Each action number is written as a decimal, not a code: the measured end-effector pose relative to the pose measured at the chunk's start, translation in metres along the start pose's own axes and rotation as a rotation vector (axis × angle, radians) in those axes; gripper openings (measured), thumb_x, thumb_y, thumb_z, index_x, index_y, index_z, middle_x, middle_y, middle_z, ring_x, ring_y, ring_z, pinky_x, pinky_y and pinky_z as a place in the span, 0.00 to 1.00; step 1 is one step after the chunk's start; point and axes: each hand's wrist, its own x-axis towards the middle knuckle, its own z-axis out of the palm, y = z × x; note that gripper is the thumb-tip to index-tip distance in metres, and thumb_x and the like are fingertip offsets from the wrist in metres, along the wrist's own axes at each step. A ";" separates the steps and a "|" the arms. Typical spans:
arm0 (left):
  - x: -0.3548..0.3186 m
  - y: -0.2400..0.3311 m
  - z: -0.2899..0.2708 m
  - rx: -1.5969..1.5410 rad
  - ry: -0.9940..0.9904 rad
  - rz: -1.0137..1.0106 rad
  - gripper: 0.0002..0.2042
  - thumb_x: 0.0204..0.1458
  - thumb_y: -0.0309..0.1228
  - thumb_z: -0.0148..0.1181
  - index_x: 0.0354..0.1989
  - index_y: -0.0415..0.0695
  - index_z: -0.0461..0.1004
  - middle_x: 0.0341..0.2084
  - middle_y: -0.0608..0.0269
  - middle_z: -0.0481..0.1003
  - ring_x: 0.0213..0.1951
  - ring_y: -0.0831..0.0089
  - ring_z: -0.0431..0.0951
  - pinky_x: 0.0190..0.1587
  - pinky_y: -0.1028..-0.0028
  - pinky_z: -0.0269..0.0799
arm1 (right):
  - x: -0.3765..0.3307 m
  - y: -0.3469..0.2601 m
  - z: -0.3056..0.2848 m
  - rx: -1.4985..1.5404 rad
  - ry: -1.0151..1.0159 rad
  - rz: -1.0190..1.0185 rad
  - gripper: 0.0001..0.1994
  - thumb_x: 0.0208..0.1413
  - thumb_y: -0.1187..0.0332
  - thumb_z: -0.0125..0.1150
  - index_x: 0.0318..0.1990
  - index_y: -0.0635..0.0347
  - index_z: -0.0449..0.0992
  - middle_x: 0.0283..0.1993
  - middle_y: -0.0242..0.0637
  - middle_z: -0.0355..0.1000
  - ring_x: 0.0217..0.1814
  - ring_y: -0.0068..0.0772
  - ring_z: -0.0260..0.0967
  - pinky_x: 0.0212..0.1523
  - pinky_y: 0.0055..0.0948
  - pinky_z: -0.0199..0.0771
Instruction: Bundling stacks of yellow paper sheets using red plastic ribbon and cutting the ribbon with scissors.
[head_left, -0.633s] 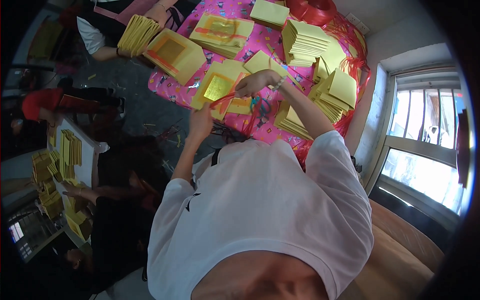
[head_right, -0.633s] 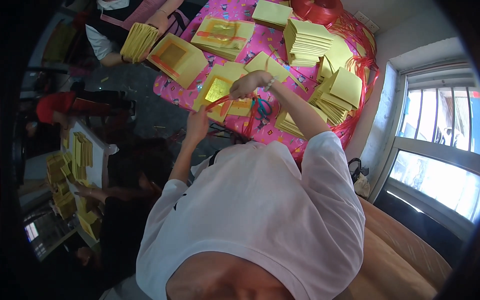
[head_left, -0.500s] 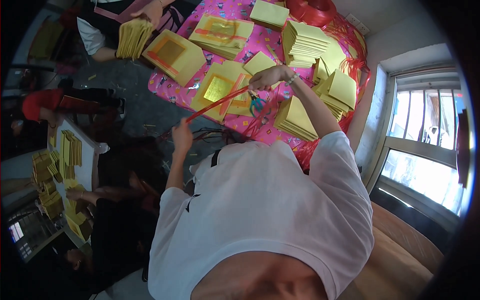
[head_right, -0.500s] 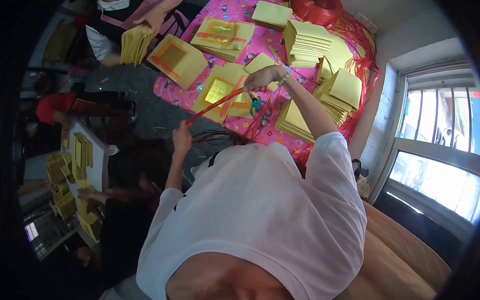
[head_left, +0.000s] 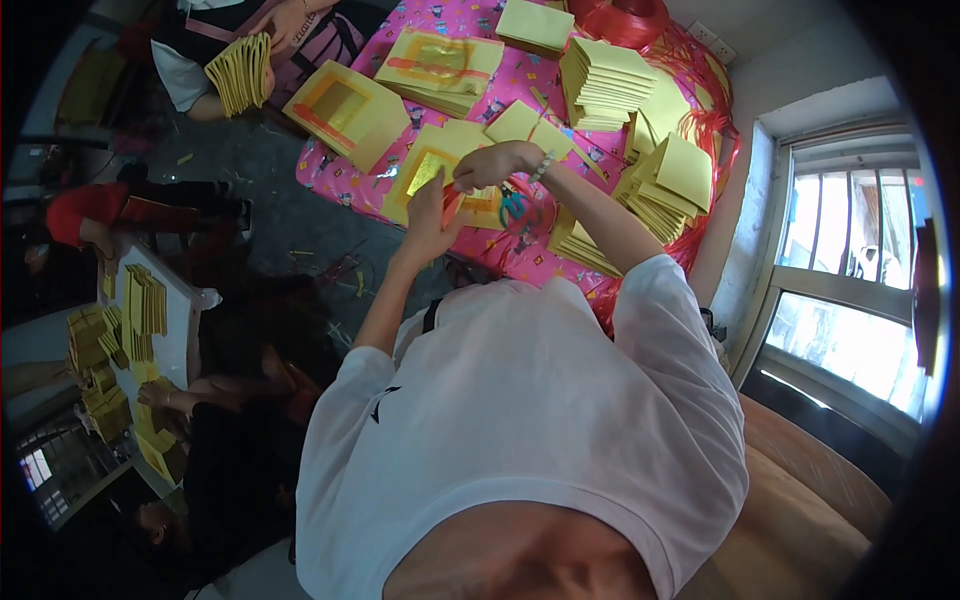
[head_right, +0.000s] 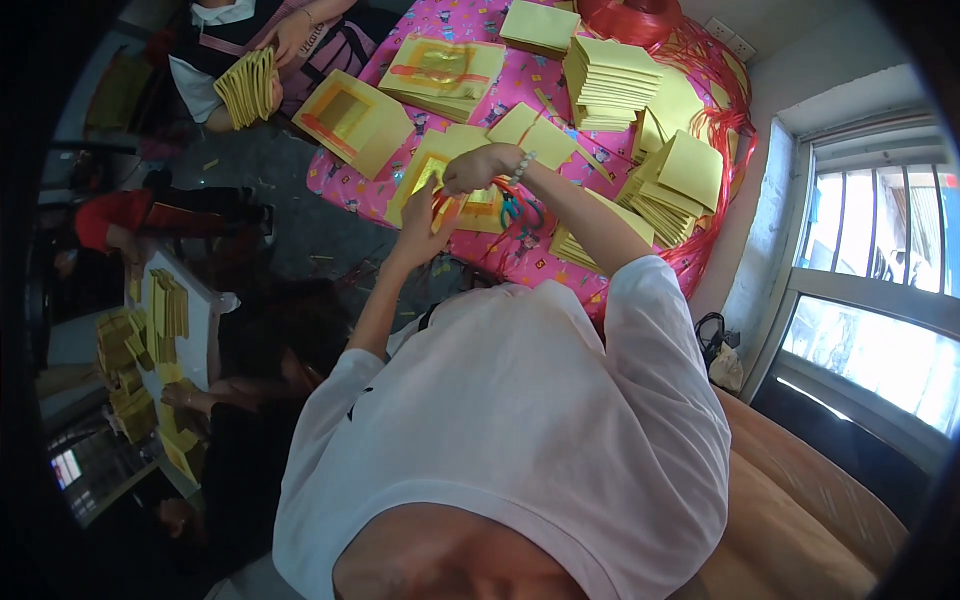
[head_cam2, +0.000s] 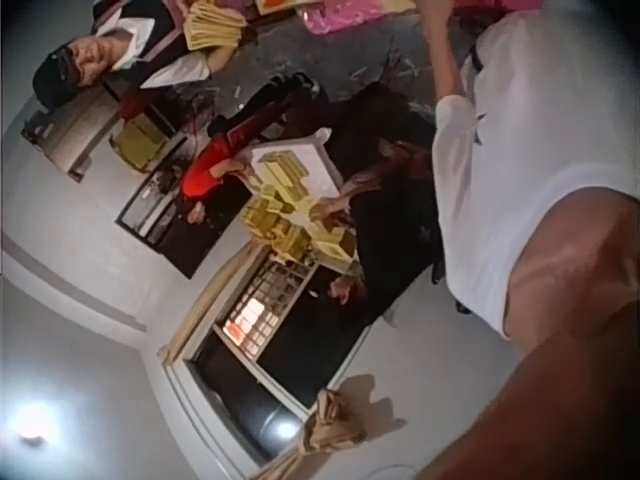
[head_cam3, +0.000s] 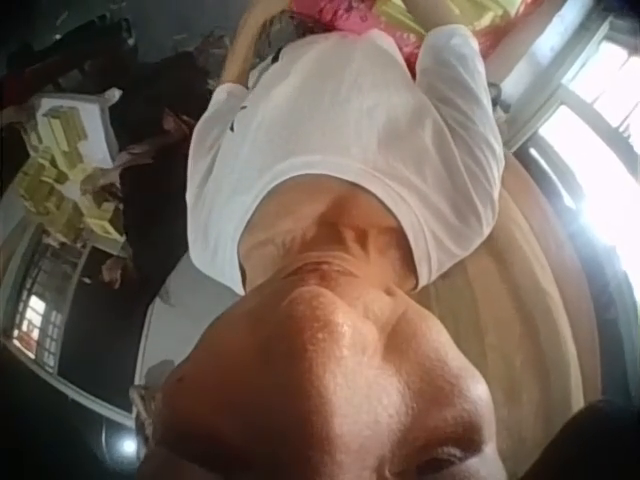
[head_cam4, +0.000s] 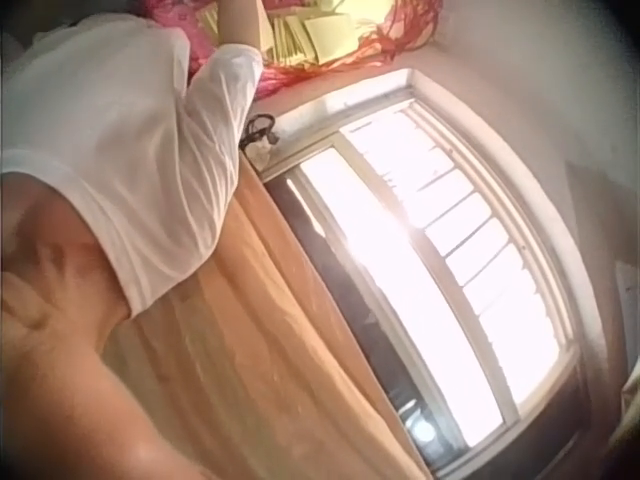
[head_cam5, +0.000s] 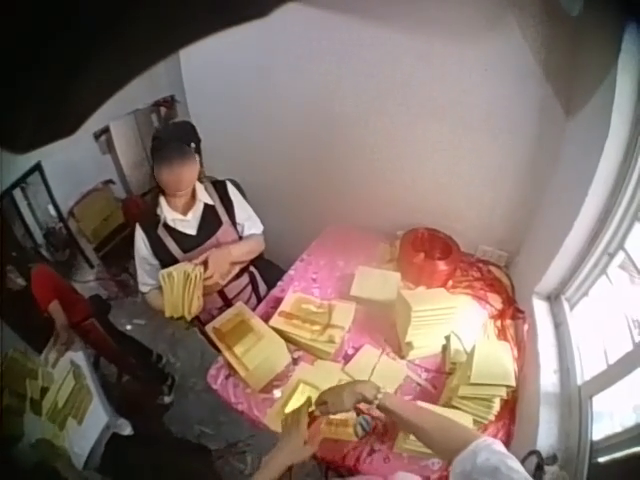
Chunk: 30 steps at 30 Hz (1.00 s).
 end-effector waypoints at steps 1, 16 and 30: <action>0.009 0.008 -0.001 -0.038 -0.118 -0.031 0.19 0.50 0.33 0.50 0.48 0.36 0.60 0.33 0.43 0.71 0.39 0.48 0.71 0.41 0.55 0.63 | -0.003 -0.004 -0.003 0.003 -0.003 0.002 0.20 0.57 0.53 0.45 0.37 0.66 0.71 0.29 0.32 0.67 0.29 0.23 0.60 0.29 0.26 0.64; -0.145 -0.119 -0.038 0.189 -0.122 -0.505 0.06 0.53 0.30 0.46 0.37 0.43 0.62 0.26 0.44 0.72 0.32 0.44 0.72 0.31 0.51 0.64 | -0.049 0.068 -0.020 0.345 -0.048 0.084 0.16 0.58 0.56 0.45 0.33 0.62 0.68 0.22 0.27 0.58 0.21 0.18 0.52 0.21 0.20 0.55; 0.014 0.006 0.003 -0.011 -0.153 -0.145 0.08 0.52 0.29 0.45 0.39 0.41 0.61 0.19 0.44 0.71 0.25 0.46 0.72 0.27 0.54 0.65 | -0.020 0.007 -0.013 0.051 0.001 -0.009 0.16 0.59 0.58 0.44 0.34 0.64 0.70 0.26 0.28 0.64 0.28 0.22 0.58 0.30 0.25 0.62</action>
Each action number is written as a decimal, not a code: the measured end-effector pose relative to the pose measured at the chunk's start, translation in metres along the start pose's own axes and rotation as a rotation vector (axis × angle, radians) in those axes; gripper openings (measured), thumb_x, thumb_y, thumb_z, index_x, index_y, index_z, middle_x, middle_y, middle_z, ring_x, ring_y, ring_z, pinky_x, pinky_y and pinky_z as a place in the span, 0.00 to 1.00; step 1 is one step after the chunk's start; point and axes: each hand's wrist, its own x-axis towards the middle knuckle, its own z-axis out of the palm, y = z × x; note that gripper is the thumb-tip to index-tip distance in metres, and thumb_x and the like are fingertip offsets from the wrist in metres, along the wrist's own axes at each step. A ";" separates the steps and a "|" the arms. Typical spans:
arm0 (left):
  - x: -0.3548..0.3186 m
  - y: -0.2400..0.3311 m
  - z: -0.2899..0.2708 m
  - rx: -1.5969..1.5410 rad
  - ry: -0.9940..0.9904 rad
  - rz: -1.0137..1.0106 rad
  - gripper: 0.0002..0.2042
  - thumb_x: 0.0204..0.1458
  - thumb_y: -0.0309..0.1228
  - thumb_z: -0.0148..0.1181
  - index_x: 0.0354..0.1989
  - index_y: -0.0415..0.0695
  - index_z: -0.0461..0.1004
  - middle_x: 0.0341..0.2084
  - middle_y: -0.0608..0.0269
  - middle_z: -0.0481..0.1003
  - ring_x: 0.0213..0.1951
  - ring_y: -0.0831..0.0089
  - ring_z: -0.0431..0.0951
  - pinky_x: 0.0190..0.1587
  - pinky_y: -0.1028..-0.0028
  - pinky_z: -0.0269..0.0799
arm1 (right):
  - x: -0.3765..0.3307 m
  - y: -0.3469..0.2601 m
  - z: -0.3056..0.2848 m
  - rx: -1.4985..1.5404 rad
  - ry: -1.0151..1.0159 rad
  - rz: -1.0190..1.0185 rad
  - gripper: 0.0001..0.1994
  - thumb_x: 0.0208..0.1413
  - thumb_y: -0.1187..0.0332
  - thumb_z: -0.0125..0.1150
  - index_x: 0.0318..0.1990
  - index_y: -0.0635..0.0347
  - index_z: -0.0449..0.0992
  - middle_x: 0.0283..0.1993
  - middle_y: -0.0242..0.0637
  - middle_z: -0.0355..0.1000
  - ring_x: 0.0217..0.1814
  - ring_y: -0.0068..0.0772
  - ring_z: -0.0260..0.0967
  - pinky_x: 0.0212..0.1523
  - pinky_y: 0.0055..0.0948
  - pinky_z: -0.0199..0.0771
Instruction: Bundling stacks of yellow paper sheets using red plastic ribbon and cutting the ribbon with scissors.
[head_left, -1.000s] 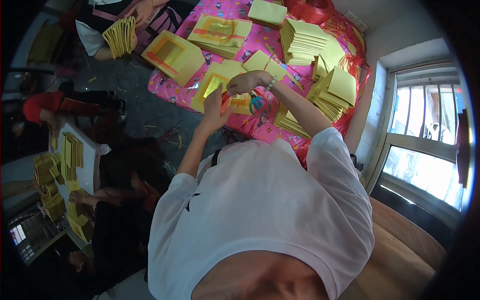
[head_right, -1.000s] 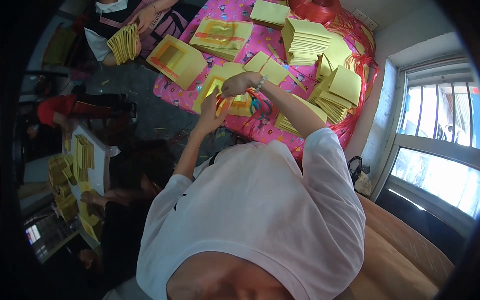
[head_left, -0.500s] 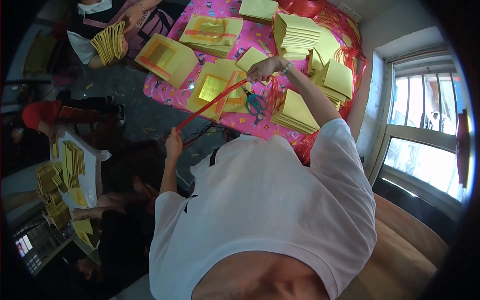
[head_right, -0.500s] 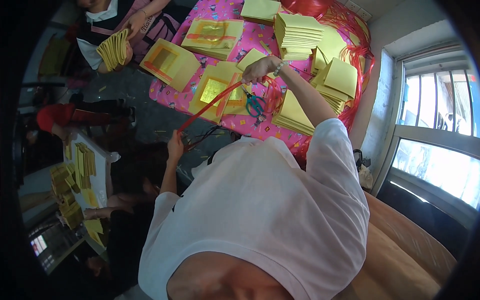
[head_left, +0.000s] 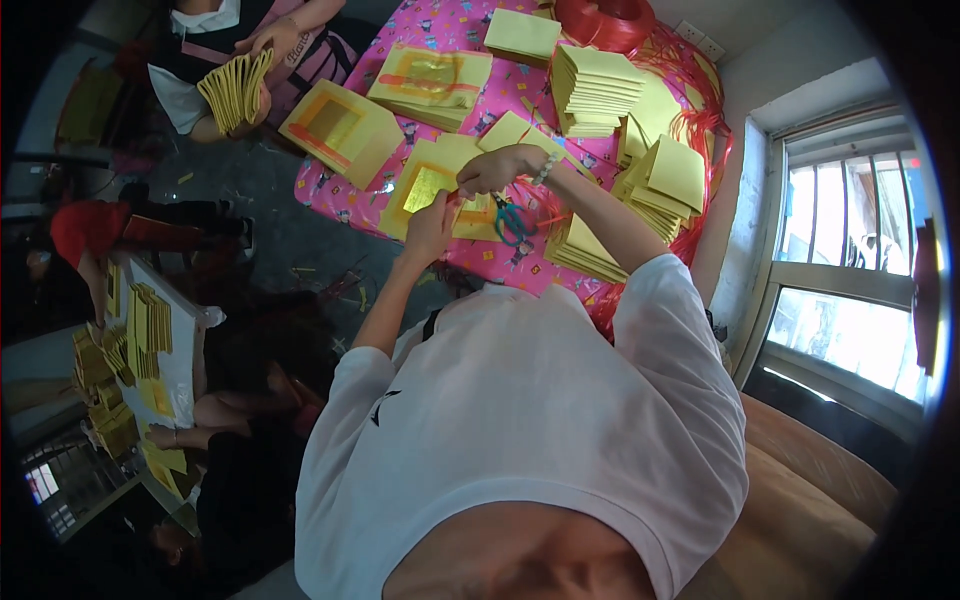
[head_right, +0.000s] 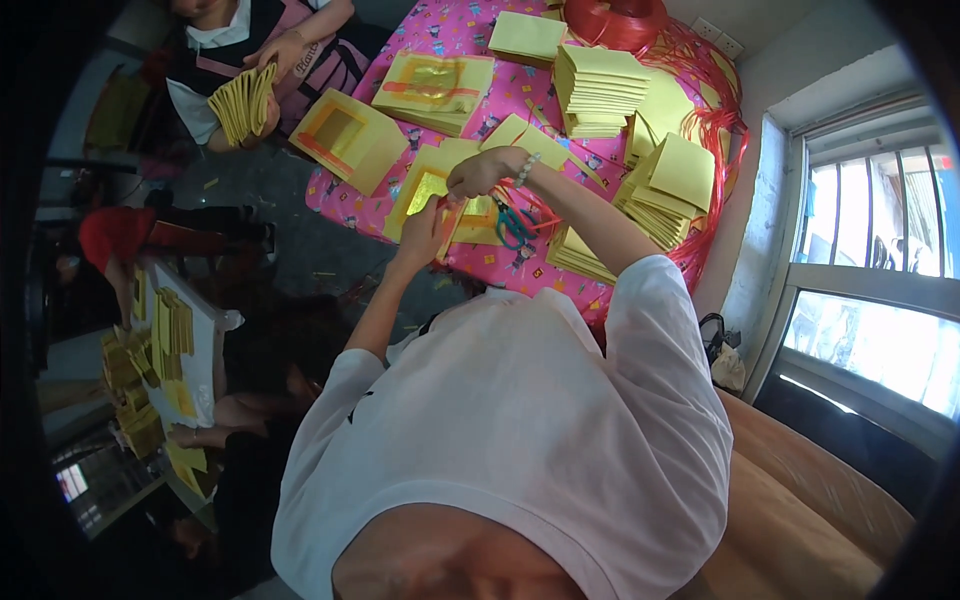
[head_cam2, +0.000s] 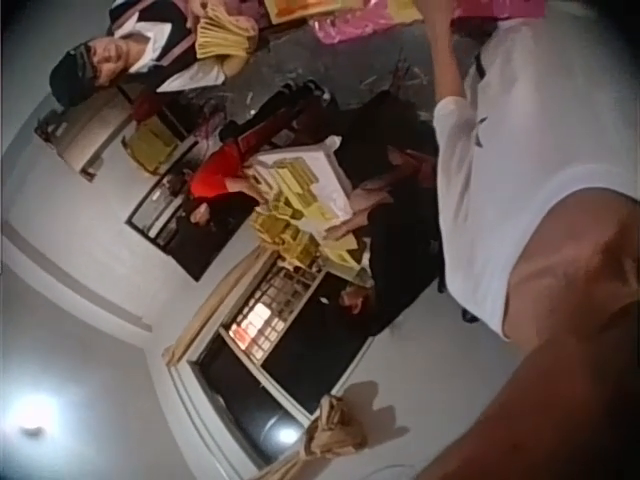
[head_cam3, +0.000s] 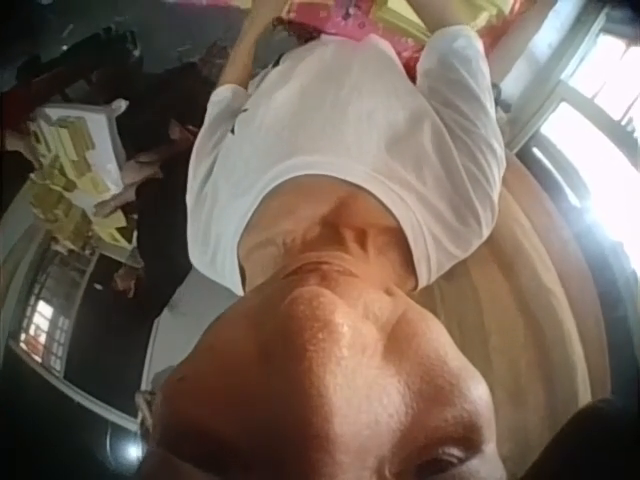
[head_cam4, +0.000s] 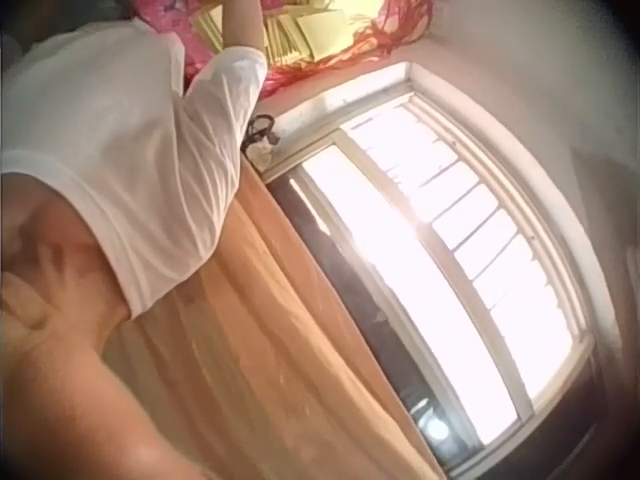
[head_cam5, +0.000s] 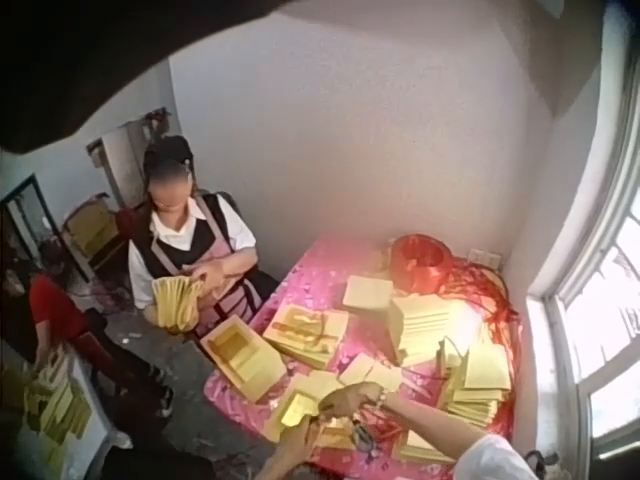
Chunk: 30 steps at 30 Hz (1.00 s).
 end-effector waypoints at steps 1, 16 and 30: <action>-0.004 -0.007 -0.003 0.075 0.006 0.011 0.07 0.53 0.29 0.45 0.38 0.42 0.62 0.18 0.44 0.70 0.25 0.46 0.72 0.27 0.53 0.65 | -0.007 0.008 -0.003 0.094 -0.042 -0.004 0.15 0.59 0.59 0.44 0.33 0.63 0.69 0.25 0.27 0.63 0.27 0.21 0.57 0.28 0.23 0.62; -0.062 -0.100 -0.004 0.203 -0.145 -0.131 0.11 0.51 0.34 0.49 0.40 0.42 0.64 0.34 0.45 0.70 0.39 0.47 0.70 0.36 0.55 0.66 | -0.030 0.043 -0.015 -0.168 0.123 0.018 0.15 0.57 0.60 0.42 0.29 0.62 0.71 0.26 0.33 0.67 0.28 0.28 0.63 0.32 0.29 0.63; 0.033 0.035 -0.009 -0.021 0.021 -0.038 0.12 0.57 0.35 0.43 0.43 0.40 0.60 0.21 0.44 0.72 0.29 0.44 0.72 0.28 0.59 0.66 | -0.049 -0.016 -0.019 -0.044 0.270 0.070 0.23 0.55 0.48 0.49 0.39 0.63 0.70 0.30 0.41 0.70 0.33 0.31 0.68 0.35 0.32 0.68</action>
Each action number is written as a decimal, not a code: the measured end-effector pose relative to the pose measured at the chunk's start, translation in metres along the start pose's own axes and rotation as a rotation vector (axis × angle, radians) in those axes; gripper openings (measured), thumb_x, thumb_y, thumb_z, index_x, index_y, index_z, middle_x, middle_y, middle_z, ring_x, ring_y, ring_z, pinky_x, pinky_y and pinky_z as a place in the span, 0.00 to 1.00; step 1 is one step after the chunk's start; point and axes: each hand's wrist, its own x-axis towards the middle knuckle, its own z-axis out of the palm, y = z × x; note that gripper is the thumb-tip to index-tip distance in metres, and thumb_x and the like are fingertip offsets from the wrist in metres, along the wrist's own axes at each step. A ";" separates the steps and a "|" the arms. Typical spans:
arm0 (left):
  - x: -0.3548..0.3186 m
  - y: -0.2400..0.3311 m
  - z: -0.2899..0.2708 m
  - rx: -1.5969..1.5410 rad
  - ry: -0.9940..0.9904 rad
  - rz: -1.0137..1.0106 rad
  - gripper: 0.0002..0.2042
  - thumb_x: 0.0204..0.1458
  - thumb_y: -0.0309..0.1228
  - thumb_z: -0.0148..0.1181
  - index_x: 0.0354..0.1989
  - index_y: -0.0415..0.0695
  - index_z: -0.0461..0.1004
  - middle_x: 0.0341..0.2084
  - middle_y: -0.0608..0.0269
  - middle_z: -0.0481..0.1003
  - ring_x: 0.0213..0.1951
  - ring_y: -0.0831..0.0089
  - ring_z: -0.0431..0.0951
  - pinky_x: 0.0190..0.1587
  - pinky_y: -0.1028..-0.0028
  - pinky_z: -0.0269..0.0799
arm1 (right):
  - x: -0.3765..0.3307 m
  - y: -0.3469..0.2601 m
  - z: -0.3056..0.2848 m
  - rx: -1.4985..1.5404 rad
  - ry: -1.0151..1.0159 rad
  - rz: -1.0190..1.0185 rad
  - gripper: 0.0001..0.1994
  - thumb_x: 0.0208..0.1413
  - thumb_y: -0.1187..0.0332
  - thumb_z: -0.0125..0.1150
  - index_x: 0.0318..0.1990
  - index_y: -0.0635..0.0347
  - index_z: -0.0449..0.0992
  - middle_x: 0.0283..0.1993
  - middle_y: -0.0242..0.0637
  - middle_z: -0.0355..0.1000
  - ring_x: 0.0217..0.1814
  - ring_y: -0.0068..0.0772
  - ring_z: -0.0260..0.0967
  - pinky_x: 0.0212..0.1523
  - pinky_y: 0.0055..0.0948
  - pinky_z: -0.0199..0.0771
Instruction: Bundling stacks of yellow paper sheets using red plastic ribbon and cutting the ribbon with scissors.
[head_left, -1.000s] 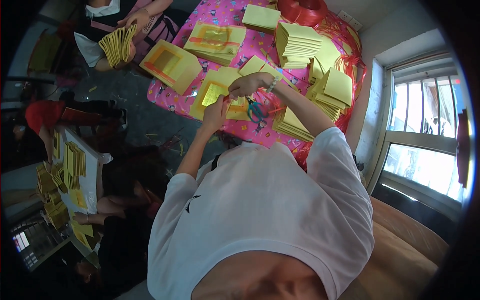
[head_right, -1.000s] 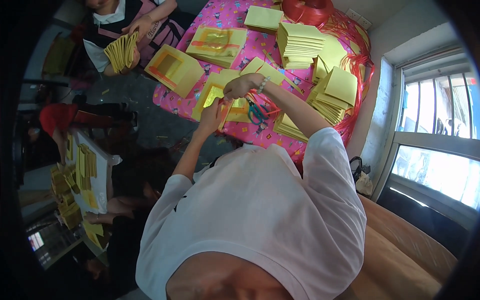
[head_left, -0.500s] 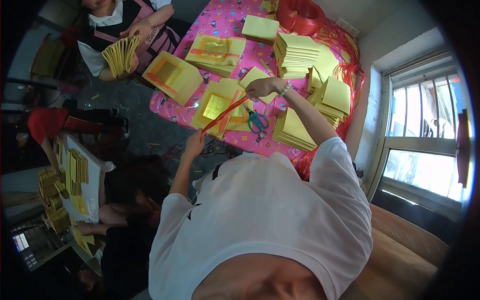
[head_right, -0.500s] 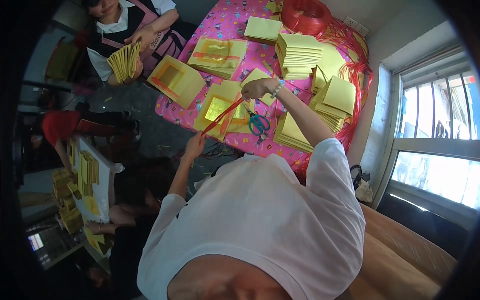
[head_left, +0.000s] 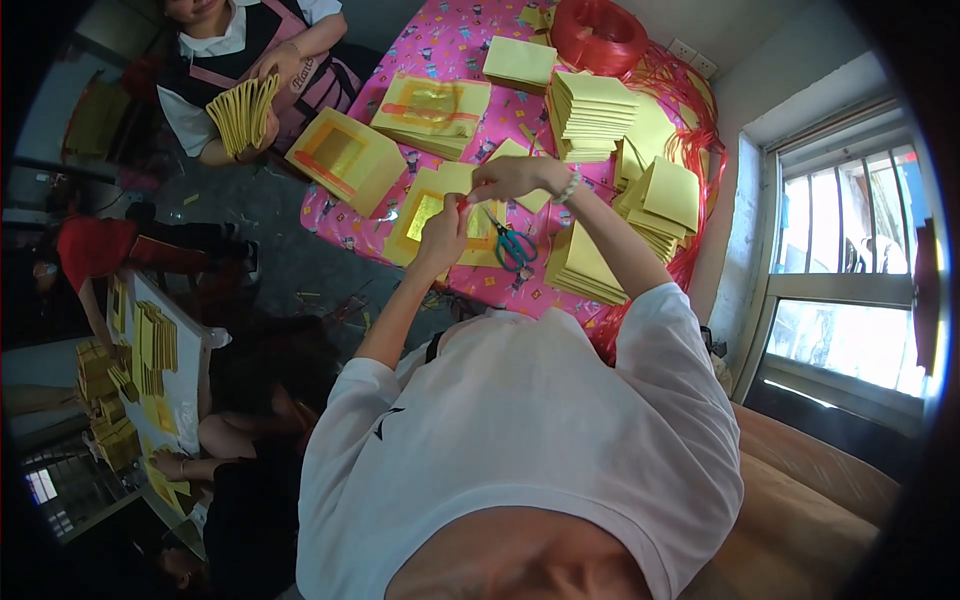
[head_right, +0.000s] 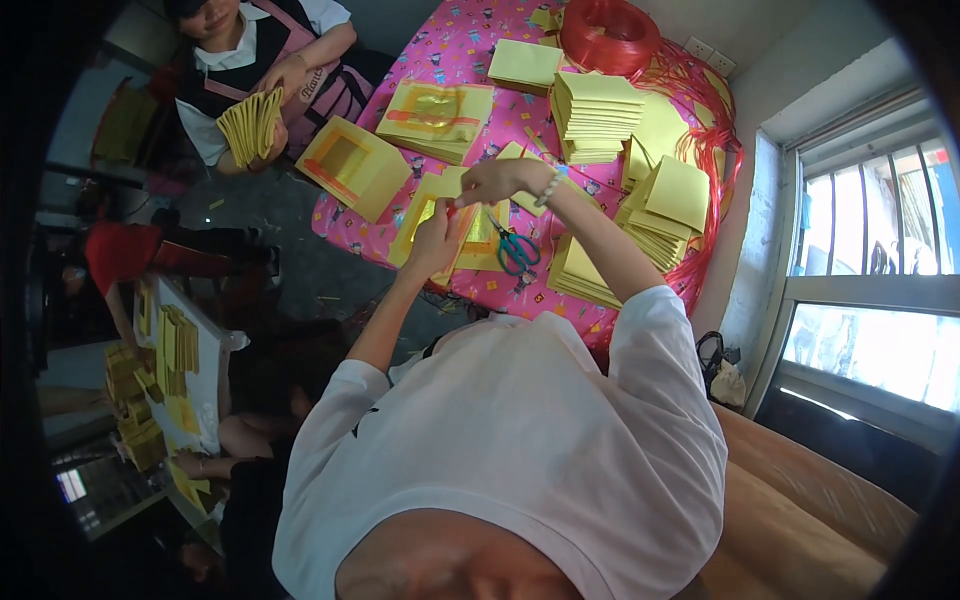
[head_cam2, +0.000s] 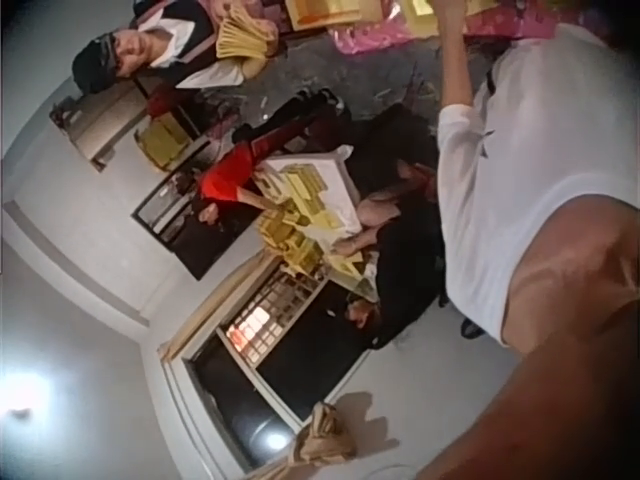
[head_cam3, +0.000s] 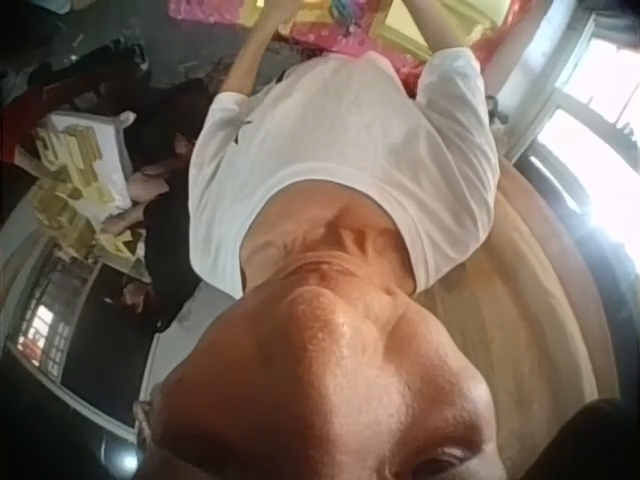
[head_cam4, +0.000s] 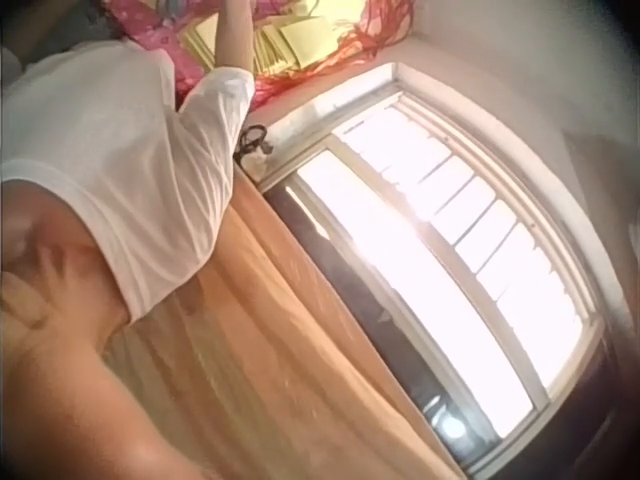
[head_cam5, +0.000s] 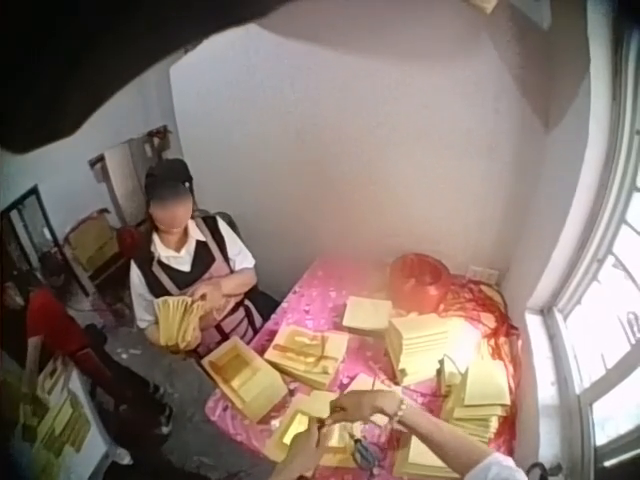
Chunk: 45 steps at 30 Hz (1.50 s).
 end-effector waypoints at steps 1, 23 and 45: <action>0.000 -0.003 0.000 0.000 0.001 0.001 0.12 0.57 0.35 0.43 0.43 0.40 0.60 0.21 0.44 0.72 0.29 0.44 0.72 0.28 0.59 0.66 | -0.003 0.012 -0.005 -0.048 0.063 -0.020 0.21 0.56 0.51 0.50 0.41 0.64 0.70 0.31 0.40 0.71 0.32 0.31 0.69 0.35 0.31 0.68; 0.024 0.012 0.018 -0.541 0.302 -0.117 0.15 0.59 0.36 0.39 0.45 0.39 0.65 0.26 0.53 0.66 0.29 0.61 0.69 0.33 0.66 0.64 | 0.040 -0.024 0.089 1.321 0.856 -0.192 0.11 0.60 0.63 0.45 0.42 0.56 0.71 0.30 0.23 0.66 0.32 0.12 0.60 0.31 0.16 0.63; -0.013 -0.004 -0.093 -1.787 0.368 -0.209 0.10 0.58 0.35 0.44 0.25 0.46 0.64 0.17 0.70 0.61 0.19 0.77 0.61 0.28 0.75 0.59 | 0.051 -0.038 0.134 1.118 0.010 -0.283 0.24 0.62 0.52 0.33 0.30 0.64 0.69 0.18 0.32 0.61 0.19 0.22 0.57 0.27 0.24 0.63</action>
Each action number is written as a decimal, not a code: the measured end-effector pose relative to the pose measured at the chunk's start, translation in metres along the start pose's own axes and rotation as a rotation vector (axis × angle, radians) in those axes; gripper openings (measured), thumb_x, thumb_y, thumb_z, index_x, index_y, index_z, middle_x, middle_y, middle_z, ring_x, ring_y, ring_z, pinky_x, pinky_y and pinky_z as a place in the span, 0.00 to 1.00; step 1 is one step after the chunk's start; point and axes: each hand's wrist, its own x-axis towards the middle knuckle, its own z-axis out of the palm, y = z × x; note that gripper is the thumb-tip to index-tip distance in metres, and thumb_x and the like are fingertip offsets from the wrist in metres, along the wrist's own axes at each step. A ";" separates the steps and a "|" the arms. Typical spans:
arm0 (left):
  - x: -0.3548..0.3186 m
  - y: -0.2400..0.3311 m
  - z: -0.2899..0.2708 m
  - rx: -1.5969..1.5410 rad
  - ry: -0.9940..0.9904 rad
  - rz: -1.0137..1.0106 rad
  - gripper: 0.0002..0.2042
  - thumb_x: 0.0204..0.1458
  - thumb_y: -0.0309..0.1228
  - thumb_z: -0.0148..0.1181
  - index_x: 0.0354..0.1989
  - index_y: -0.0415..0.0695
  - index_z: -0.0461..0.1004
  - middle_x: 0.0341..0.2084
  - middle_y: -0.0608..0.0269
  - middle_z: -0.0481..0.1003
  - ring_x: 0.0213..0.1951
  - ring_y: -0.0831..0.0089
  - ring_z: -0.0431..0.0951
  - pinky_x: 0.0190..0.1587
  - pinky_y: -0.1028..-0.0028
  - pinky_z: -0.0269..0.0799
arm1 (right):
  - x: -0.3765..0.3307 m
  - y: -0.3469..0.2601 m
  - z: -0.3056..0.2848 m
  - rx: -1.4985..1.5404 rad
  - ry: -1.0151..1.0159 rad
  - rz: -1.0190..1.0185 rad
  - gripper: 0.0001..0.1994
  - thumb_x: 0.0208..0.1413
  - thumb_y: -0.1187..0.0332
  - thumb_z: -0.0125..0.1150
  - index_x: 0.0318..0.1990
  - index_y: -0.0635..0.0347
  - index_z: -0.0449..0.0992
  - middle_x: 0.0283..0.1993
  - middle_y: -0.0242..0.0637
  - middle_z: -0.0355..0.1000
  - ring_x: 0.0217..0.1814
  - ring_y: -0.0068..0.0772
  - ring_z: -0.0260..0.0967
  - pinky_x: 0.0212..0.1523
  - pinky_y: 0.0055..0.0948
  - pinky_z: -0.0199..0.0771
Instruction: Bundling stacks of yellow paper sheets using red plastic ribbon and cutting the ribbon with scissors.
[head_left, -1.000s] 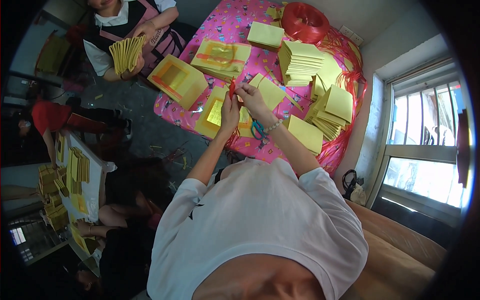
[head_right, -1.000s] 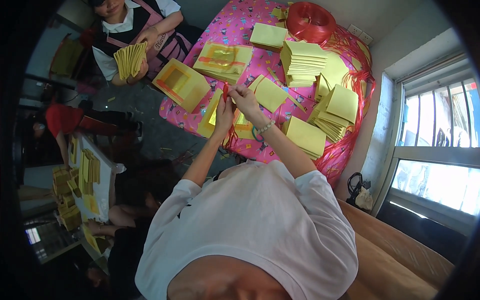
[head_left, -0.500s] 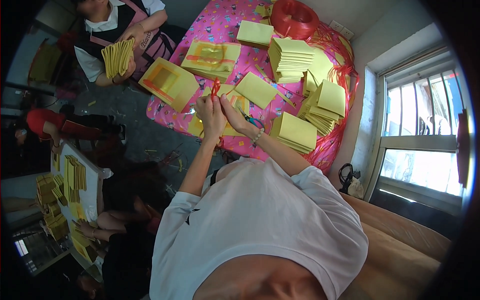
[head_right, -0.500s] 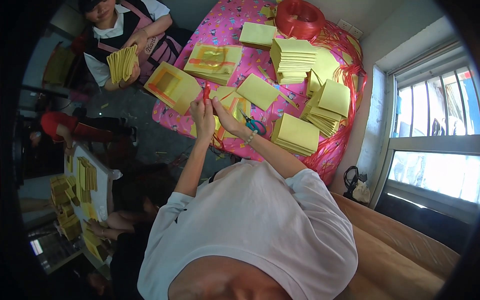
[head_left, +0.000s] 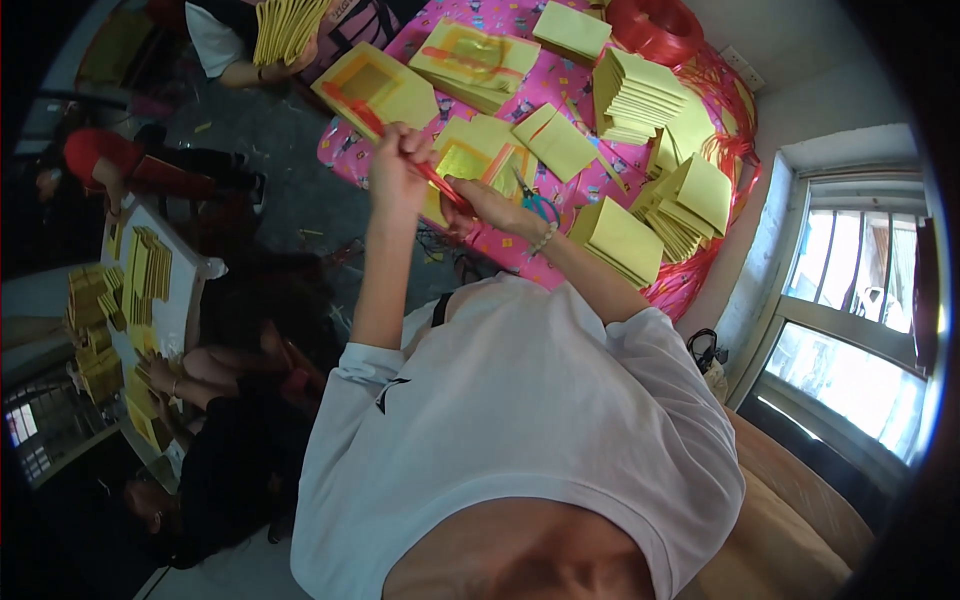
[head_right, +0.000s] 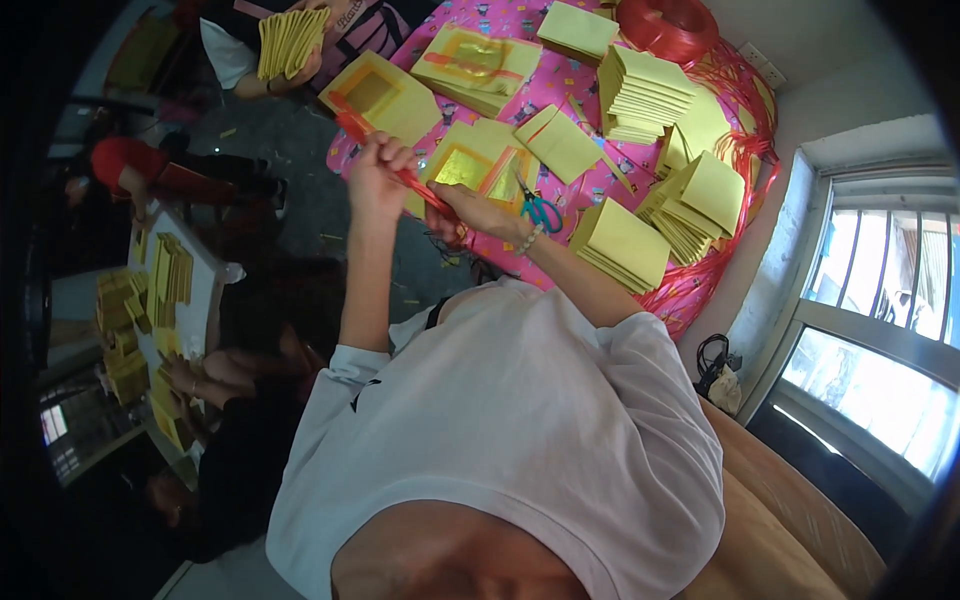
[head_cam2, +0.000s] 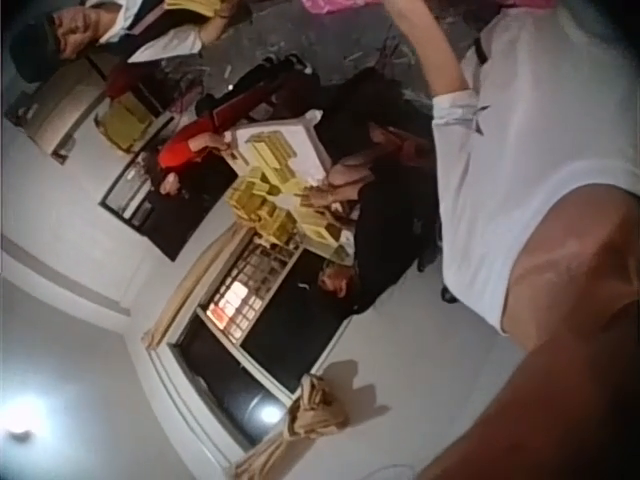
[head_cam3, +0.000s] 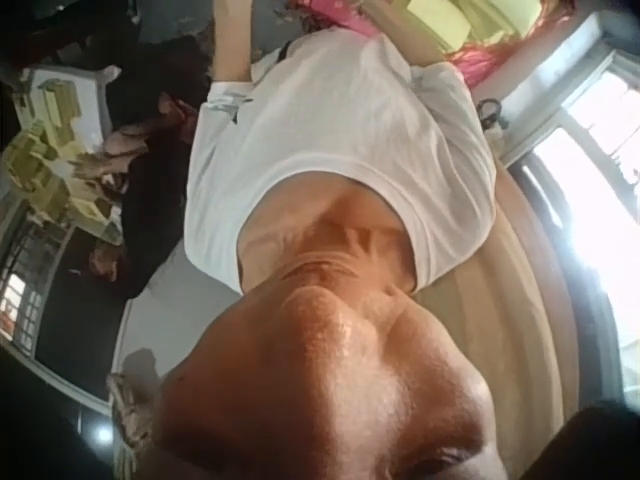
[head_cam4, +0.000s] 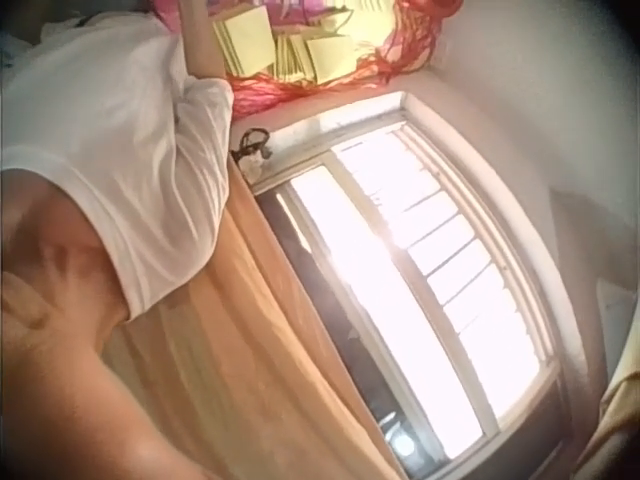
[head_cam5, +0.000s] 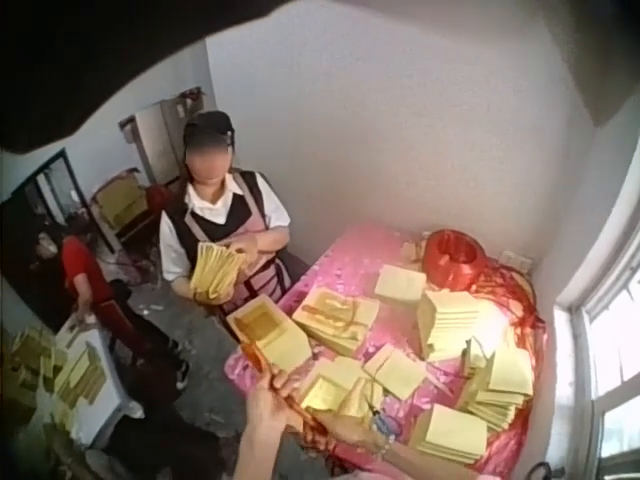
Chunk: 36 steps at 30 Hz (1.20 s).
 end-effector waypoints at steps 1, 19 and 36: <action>0.000 0.015 -0.011 -0.160 -0.043 -0.069 0.10 0.57 0.35 0.45 0.25 0.47 0.64 0.15 0.72 0.58 0.17 0.78 0.57 0.25 0.76 0.57 | -0.007 -0.014 0.003 0.053 -0.052 0.074 0.23 0.61 0.51 0.35 0.26 0.60 0.66 0.11 0.26 0.53 0.12 0.19 0.49 0.19 0.22 0.57; -0.106 -0.004 -0.339 -0.448 1.115 -0.362 0.11 0.55 0.37 0.34 0.30 0.47 0.63 0.24 0.63 0.64 0.26 0.71 0.66 0.33 0.66 0.63 | -0.038 -0.051 -0.123 -0.660 -0.205 0.385 0.18 0.58 0.54 0.44 0.24 0.58 0.67 0.18 0.21 0.54 0.20 0.13 0.53 0.22 0.19 0.61; -0.056 -0.059 -0.102 2.038 -0.183 0.299 0.10 0.48 0.23 0.46 0.41 0.42 0.64 0.22 0.45 0.72 0.27 0.44 0.72 0.30 0.51 0.64 | -0.010 -0.048 -0.095 -0.719 -0.350 0.464 0.20 0.57 0.50 0.46 0.31 0.59 0.70 0.22 0.26 0.63 0.25 0.20 0.60 0.26 0.22 0.62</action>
